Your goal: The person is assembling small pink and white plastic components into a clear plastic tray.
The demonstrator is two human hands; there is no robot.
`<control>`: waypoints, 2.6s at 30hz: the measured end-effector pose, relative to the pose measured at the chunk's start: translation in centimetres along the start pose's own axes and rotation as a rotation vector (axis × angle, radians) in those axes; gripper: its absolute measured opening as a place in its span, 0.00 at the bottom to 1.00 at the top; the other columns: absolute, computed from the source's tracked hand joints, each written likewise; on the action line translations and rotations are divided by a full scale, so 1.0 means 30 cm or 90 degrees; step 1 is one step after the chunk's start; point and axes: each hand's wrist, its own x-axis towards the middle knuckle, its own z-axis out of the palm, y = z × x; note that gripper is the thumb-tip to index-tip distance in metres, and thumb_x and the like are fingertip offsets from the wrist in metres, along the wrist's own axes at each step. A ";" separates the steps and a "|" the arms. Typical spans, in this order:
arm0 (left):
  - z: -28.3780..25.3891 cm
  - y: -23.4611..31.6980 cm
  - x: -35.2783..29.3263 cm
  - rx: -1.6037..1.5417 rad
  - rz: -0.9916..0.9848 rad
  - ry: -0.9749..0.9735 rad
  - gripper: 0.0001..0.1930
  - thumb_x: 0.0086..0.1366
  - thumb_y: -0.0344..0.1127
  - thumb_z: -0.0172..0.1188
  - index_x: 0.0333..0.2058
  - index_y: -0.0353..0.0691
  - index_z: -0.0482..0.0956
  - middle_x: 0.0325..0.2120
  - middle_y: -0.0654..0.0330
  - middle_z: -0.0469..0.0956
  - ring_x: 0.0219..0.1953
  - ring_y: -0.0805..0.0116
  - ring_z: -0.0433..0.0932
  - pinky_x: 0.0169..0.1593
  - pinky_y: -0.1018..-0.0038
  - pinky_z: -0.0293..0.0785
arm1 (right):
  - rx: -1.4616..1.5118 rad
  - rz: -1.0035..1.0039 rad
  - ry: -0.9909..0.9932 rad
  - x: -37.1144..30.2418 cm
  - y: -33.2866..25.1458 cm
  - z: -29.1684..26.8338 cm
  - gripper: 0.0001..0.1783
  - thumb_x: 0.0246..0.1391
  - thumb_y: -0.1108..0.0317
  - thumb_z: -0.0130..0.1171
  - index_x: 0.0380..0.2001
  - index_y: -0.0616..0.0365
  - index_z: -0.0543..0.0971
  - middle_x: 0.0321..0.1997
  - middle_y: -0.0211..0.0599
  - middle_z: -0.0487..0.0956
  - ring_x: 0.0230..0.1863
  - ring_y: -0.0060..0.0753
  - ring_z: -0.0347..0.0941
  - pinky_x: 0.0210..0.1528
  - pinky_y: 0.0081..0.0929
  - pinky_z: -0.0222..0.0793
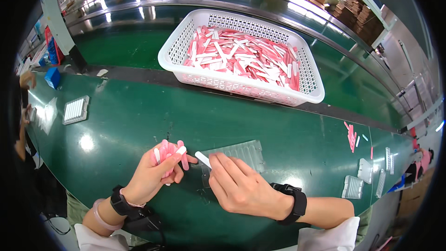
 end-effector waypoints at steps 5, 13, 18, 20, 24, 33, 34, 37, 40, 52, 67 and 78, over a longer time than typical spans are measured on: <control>-0.004 -0.016 -0.002 0.027 -0.021 -0.063 0.06 0.64 0.34 0.44 0.32 0.37 0.65 0.30 0.56 0.74 0.19 0.81 0.65 0.18 0.86 0.55 | 0.163 -0.026 0.070 0.004 -0.019 0.011 0.08 0.33 0.77 0.54 0.22 0.70 0.72 0.32 0.48 0.72 0.35 0.39 0.71 0.35 0.26 0.71; 0.010 -0.003 -0.002 0.010 -0.015 -0.023 0.08 0.64 0.36 0.46 0.34 0.37 0.65 0.29 0.57 0.73 0.20 0.80 0.66 0.19 0.85 0.58 | 0.088 0.010 -0.044 -0.025 -0.005 0.017 0.14 0.34 0.76 0.54 0.30 0.69 0.72 0.33 0.48 0.73 0.39 0.40 0.71 0.40 0.30 0.70; -0.002 -0.010 0.002 0.000 -0.011 -0.060 0.08 0.64 0.35 0.45 0.35 0.36 0.64 0.30 0.56 0.73 0.21 0.80 0.66 0.20 0.85 0.58 | 0.047 -0.009 -0.157 -0.062 -0.060 -0.038 0.17 0.38 0.72 0.52 0.35 0.67 0.72 0.38 0.47 0.73 0.46 0.42 0.68 0.50 0.44 0.61; -0.004 -0.010 -0.002 -0.004 -0.009 -0.060 0.07 0.64 0.33 0.45 0.36 0.35 0.66 0.30 0.57 0.73 0.22 0.79 0.67 0.21 0.85 0.58 | 0.067 -0.008 -0.171 -0.086 -0.073 -0.054 0.17 0.39 0.70 0.51 0.37 0.64 0.73 0.40 0.46 0.73 0.48 0.42 0.67 0.53 0.50 0.56; 0.001 -0.005 -0.006 -0.003 -0.021 -0.057 0.07 0.63 0.31 0.45 0.37 0.34 0.68 0.29 0.58 0.72 0.23 0.78 0.67 0.21 0.84 0.57 | 0.008 -0.008 -0.177 -0.102 -0.059 -0.065 0.17 0.39 0.69 0.51 0.37 0.63 0.74 0.42 0.43 0.73 0.50 0.41 0.66 0.52 0.49 0.57; 0.003 -0.004 -0.005 0.000 -0.025 -0.056 0.08 0.63 0.31 0.45 0.37 0.34 0.68 0.30 0.58 0.72 0.22 0.78 0.67 0.21 0.84 0.57 | -0.132 -0.037 -0.231 -0.055 -0.096 -0.051 0.17 0.41 0.69 0.49 0.38 0.62 0.73 0.40 0.45 0.74 0.50 0.42 0.65 0.54 0.46 0.57; 0.002 -0.006 -0.005 -0.001 -0.025 -0.055 0.08 0.63 0.31 0.45 0.37 0.34 0.68 0.30 0.58 0.72 0.22 0.78 0.67 0.21 0.84 0.57 | -0.132 -0.039 -0.232 -0.059 -0.103 -0.055 0.17 0.41 0.69 0.49 0.38 0.62 0.73 0.40 0.45 0.74 0.50 0.42 0.65 0.54 0.46 0.57; 0.002 -0.011 -0.006 -0.004 -0.019 -0.064 0.07 0.63 0.32 0.46 0.36 0.35 0.68 0.30 0.58 0.73 0.21 0.78 0.66 0.21 0.84 0.57 | -0.015 -0.052 -0.201 -0.071 -0.109 -0.079 0.16 0.41 0.70 0.50 0.36 0.63 0.74 0.35 0.42 0.75 0.42 0.37 0.69 0.50 0.38 0.63; 0.007 -0.003 -0.010 -0.006 -0.031 -0.041 0.07 0.63 0.33 0.46 0.34 0.35 0.69 0.28 0.58 0.73 0.20 0.79 0.65 0.20 0.85 0.56 | 0.074 -0.001 -0.136 -0.077 -0.078 -0.070 0.16 0.40 0.70 0.51 0.36 0.62 0.74 0.35 0.41 0.75 0.42 0.36 0.69 0.49 0.37 0.64; 0.024 0.018 -0.018 0.028 -0.057 -0.130 0.07 0.62 0.32 0.47 0.33 0.34 0.71 0.27 0.56 0.74 0.18 0.80 0.63 0.22 0.84 0.58 | 0.769 0.467 -0.201 -0.008 0.072 -0.020 0.31 0.45 0.68 0.59 0.53 0.61 0.61 0.46 0.37 0.69 0.44 0.30 0.66 0.45 0.28 0.63; -0.008 -0.013 -0.006 -0.077 -0.077 -0.149 0.08 0.63 0.32 0.45 0.39 0.36 0.66 0.32 0.55 0.73 0.21 0.77 0.63 0.24 0.83 0.58 | 0.807 0.639 -0.227 0.058 0.196 0.062 0.11 0.42 0.73 0.60 0.29 0.70 0.74 0.24 0.38 0.76 0.27 0.21 0.73 0.30 0.17 0.68; 0.004 -0.014 -0.011 -0.154 -0.035 -0.193 0.13 0.62 0.30 0.45 0.45 0.34 0.64 0.34 0.55 0.71 0.24 0.76 0.63 0.28 0.80 0.59 | 0.543 0.392 -0.193 0.050 0.139 0.046 0.22 0.39 0.64 0.64 0.41 0.57 0.73 0.38 0.34 0.69 0.43 0.28 0.65 0.44 0.25 0.62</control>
